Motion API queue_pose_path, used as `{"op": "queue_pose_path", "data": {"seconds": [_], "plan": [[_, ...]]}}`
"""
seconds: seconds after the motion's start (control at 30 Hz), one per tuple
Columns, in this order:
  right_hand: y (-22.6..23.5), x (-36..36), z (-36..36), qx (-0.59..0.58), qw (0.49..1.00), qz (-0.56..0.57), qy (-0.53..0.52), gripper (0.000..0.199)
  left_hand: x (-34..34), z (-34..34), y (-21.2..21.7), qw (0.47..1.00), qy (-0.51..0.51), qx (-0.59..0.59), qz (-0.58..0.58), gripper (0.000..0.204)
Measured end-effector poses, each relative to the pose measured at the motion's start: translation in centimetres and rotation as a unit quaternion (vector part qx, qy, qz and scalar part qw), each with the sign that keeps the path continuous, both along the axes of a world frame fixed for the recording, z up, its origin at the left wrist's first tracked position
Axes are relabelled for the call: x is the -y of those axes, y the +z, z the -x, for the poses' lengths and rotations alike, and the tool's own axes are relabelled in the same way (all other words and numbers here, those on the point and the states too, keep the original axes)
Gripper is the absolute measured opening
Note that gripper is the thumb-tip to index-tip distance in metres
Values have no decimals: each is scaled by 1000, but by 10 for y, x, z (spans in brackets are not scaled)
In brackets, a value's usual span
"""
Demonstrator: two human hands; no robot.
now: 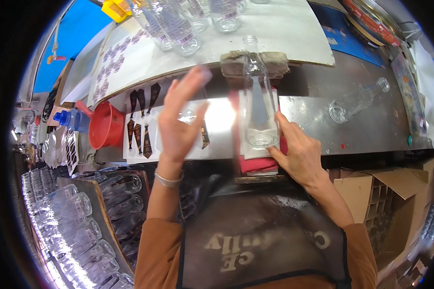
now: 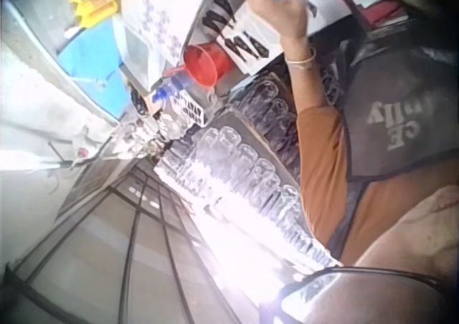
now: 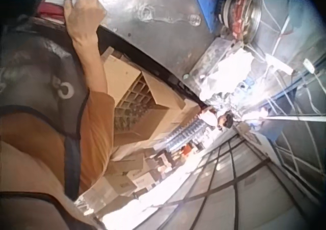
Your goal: The person repeatedly picks clear glass bottles from a cardboard box, places them on a padded holder, applies a paper label to the bottle, smooths it, and sets the labeled bottle aside. The process is repeated for multiple bottles.
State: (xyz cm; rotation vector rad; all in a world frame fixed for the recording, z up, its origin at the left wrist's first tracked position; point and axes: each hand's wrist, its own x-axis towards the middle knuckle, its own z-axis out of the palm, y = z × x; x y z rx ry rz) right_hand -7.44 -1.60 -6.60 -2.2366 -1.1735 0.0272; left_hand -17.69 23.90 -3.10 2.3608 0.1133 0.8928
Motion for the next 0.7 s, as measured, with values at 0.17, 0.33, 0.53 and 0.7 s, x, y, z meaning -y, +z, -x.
{"op": "queue_pose_path", "data": {"seconds": [0.17,0.33,0.53,0.7], "plan": [[0,0,0,7,999,-33,13,79,51,-6,-10,972,-98,-92,-193,61],[-4,5,-9,-28,996,-74,50,77,50,4,-18,980,-151,-75,-102,49],[14,8,-41,-357,930,-81,41,53,51,-26,-31,990,-88,-87,71,53],[-3,-8,-54,-473,869,-139,31,49,48,-31,-29,979,-106,-103,137,58]]}}
